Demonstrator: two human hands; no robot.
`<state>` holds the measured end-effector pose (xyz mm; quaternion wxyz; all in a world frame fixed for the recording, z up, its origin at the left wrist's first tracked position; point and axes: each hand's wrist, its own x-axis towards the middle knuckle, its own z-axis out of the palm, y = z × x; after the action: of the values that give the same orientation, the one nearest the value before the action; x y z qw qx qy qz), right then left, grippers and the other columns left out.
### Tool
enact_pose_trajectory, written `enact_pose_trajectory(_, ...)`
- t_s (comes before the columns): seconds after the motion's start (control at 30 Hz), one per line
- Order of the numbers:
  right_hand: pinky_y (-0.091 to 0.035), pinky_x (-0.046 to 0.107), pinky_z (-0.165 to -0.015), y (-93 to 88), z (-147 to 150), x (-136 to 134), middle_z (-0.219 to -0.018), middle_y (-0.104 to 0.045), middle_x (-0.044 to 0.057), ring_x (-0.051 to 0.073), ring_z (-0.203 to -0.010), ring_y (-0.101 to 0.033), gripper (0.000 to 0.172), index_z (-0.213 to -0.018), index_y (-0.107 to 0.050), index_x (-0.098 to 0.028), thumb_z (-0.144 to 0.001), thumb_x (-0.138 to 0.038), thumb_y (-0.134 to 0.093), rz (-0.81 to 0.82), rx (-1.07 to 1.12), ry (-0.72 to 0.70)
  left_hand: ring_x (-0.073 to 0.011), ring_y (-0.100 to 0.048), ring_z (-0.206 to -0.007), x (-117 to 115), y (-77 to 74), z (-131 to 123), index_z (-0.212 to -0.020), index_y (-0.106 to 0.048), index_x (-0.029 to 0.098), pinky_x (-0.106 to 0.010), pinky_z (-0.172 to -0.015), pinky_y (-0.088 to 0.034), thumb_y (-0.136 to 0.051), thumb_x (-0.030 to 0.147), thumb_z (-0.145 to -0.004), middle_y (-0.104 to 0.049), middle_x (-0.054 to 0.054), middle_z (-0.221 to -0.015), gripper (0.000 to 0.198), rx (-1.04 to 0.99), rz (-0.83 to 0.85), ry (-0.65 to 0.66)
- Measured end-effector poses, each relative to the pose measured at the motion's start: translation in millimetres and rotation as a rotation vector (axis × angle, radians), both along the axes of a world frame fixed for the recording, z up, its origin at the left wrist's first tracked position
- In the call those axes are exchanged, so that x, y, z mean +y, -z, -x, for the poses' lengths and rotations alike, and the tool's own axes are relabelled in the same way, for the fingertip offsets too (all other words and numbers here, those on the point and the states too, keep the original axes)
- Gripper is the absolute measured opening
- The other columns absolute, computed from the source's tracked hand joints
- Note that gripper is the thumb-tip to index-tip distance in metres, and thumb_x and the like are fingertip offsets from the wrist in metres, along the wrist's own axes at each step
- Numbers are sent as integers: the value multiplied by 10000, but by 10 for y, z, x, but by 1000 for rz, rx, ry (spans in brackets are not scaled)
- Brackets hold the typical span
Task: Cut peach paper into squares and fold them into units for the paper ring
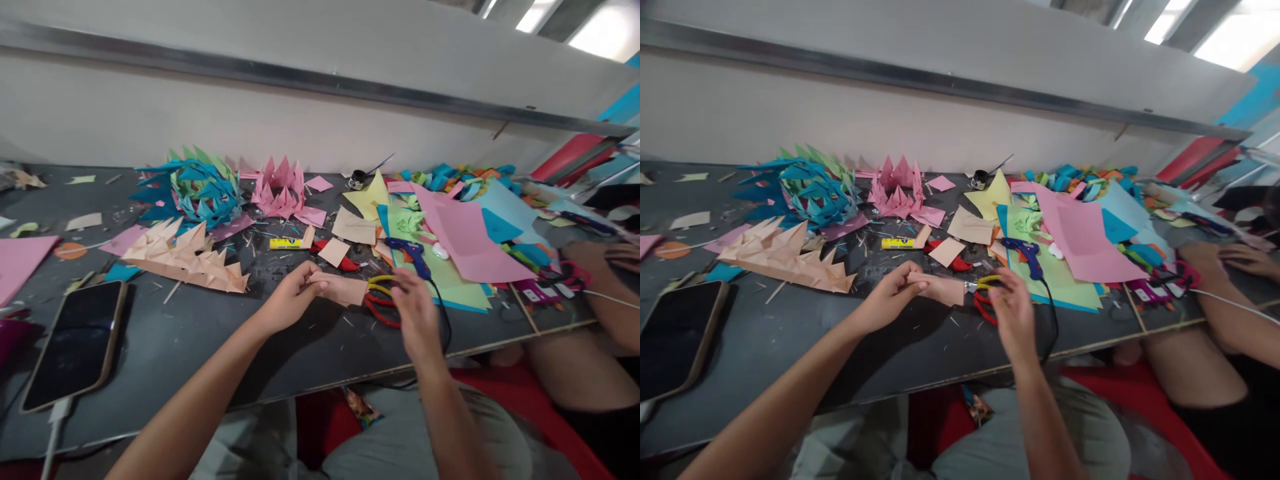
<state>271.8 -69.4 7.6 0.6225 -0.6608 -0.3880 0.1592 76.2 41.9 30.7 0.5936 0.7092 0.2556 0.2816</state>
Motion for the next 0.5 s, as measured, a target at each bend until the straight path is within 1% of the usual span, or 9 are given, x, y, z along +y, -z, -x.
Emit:
enact_pose_trajectory(0.03, -400, 392, -901, 6, 185, 31, -1150, -565, 95, 217, -1049, -521, 431, -1105, -523, -207, -730, -404, -604, -44, 133, -118, -100, -431, -679, -22, 16, -11, -788, -401, 178, -211, -645, -365, -465, 355, -817, -413, 31, -712, 191, -32, 8, 11)
enact_pose_trajectory(0.07, -389, 396, -918, 21, 348, 70, -1146, -570, 84, 210, -1059, -519, 418, -1108, -520, -212, -741, -396, -596, -97, 252, -178, -105, -447, -701, -46, 35, -20, -789, -397, 179, -214, -661, -376, -474, 355, -816, -437, 23, -731, 193, -47, 17, 25)
enact_pose_trajectory(0.1, -378, 398, -930, 43, 484, 112, -1119, -582, 74, 203, -1054, -522, 388, -1095, -531, -211, -757, -396, -578, -147, 347, -196, -109, -462, -717, -69, 57, -27, -788, -396, 180, -218, -672, -384, -482, 348, -813, -464, 15, -751, 191, -50, 29, 41)
enact_pose_trajectory(0.17, -381, 384, -915, 89, 670, 190, -1022, -606, 51, 191, -1001, -541, 308, -1012, -579, -202, -783, -404, -537, -216, 482, -159, -113, -486, -729, -111, 99, -42, -791, -403, 176, -223, -677, -395, -508, 305, -795, -512, 0, -792, 166, -35, 59, 81)
enact_pose_trajectory(0.2, -390, 372, -891, 108, 724, 219, -964, -612, 42, 185, -958, -551, 282, -958, -599, -196, -789, -410, -524, -225, 521, -130, -110, -490, -712, -127, 116, -50, -787, -414, 172, -219, -660, -396, -527, 275, -774, -525, 1, -790, 153, -14, 60, 91)
enact_pose_trajectory(0.27, -403, 343, -832, 131, 775, 254, -864, -609, 26, 174, -868, -556, 262, -866, -616, -186, -784, -419, -527, -205, 548, -67, -99, -479, -651, -143, 138, -68, -769, -449, 163, -203, -601, -381, -556, 214, -719, -529, 16, -740, 129, 58, 24, 85)
enact_pose_trajectory(0.33, -399, 321, -792, 137, 780, 266, -808, -600, 16, 164, -810, -545, 257, -829, -614, -182, -769, -421, -543, -174, 535, -5, -94, -468, -605, -140, 144, -84, -758, -492, 154, -193, -555, -360, -559, 172, -679, -526, 30, -685, 106, 123, -27, 72)
enact_pose_trajectory(0.4, -393, 309, -776, 134, 769, 265, -793, -592, 9, 158, -790, -533, 245, -828, -607, -183, -755, -412, -556, -169, 523, 53, -105, -500, -633, -127, 142, -94, -779, -537, 146, -199, -577, -377, -546, 141, -662, -561, 21, -702, 117, 137, -62, 72)
enact_pose_trajectory(0.5, -392, 310, -765, 127, 765, 264, -798, -585, 7, 158, -785, -530, 214, -839, -594, -185, -739, -371, -563, -192, 542, 93, -131, -556, -725, -112, 142, -98, -828, -585, 144, -219, -658, -420, -535, 101, -641, -621, -3, -791, 198, 101, -84, 70)
